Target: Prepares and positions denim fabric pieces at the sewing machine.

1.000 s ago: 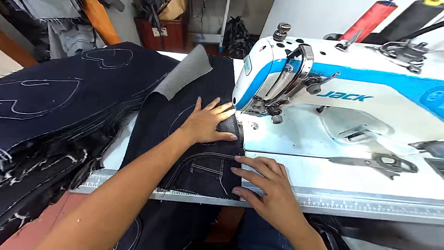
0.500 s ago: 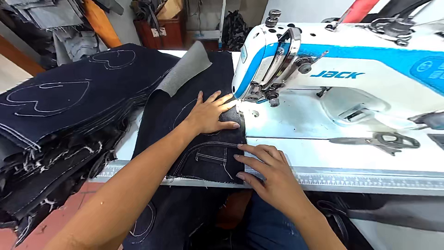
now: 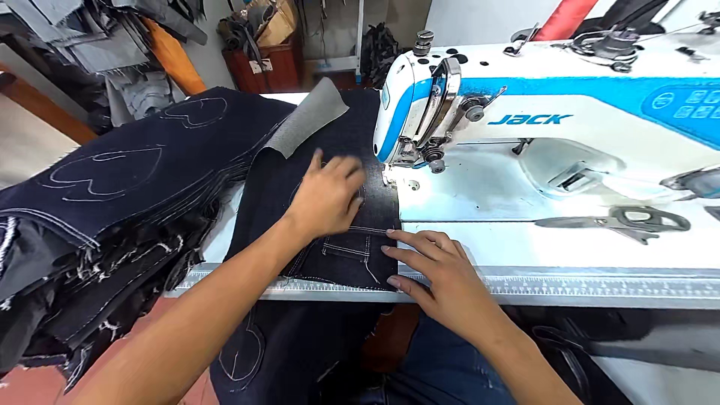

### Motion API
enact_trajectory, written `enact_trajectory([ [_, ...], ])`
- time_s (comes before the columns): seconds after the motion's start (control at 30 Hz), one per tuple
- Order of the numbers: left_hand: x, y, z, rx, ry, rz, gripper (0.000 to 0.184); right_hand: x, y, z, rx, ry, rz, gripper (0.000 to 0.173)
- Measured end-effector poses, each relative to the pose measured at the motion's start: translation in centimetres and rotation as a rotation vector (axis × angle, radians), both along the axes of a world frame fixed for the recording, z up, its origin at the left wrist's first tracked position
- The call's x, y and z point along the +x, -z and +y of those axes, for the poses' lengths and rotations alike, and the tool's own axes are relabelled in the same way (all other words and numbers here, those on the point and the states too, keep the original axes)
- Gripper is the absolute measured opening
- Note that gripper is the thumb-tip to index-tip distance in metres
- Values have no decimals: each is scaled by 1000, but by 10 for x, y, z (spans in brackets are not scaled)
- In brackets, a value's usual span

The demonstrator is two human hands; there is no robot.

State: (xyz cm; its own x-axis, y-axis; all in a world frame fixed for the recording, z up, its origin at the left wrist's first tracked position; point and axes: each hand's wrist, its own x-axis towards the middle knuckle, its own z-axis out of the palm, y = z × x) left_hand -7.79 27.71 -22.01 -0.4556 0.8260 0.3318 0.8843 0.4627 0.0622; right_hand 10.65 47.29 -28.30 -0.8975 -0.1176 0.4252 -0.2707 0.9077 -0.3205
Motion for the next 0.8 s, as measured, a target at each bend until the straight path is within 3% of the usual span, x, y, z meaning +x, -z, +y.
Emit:
enact_trajectory([
  [0.03, 12, 0, -19, 63, 187, -36, 24, -1, -1, 1, 4, -1, -3, 43],
  [0.07, 21, 6, -36, 91, 376, -179, 21, -2, -3, 2, 6, -4, -8, 43],
  [0.13, 27, 26, -53, 118, 600, -436, 30, -11, -5, 9, -4, -32, -6, 44],
  [0.17, 25, 34, -55, 121, 623, -436, 34, -19, -6, 14, -7, -55, -1, 43],
  [0.37, -10, 32, -35, -63, 592, -229, 49, -56, -14, 37, 63, -133, 8, 48],
  [0.5, -32, 29, -22, -122, 588, -234, 61, -56, -8, 35, 84, -57, 53, 57],
  [0.8, -69, 26, 1, -147, 487, -227, 67, -63, -15, 30, 125, 117, -66, 86],
])
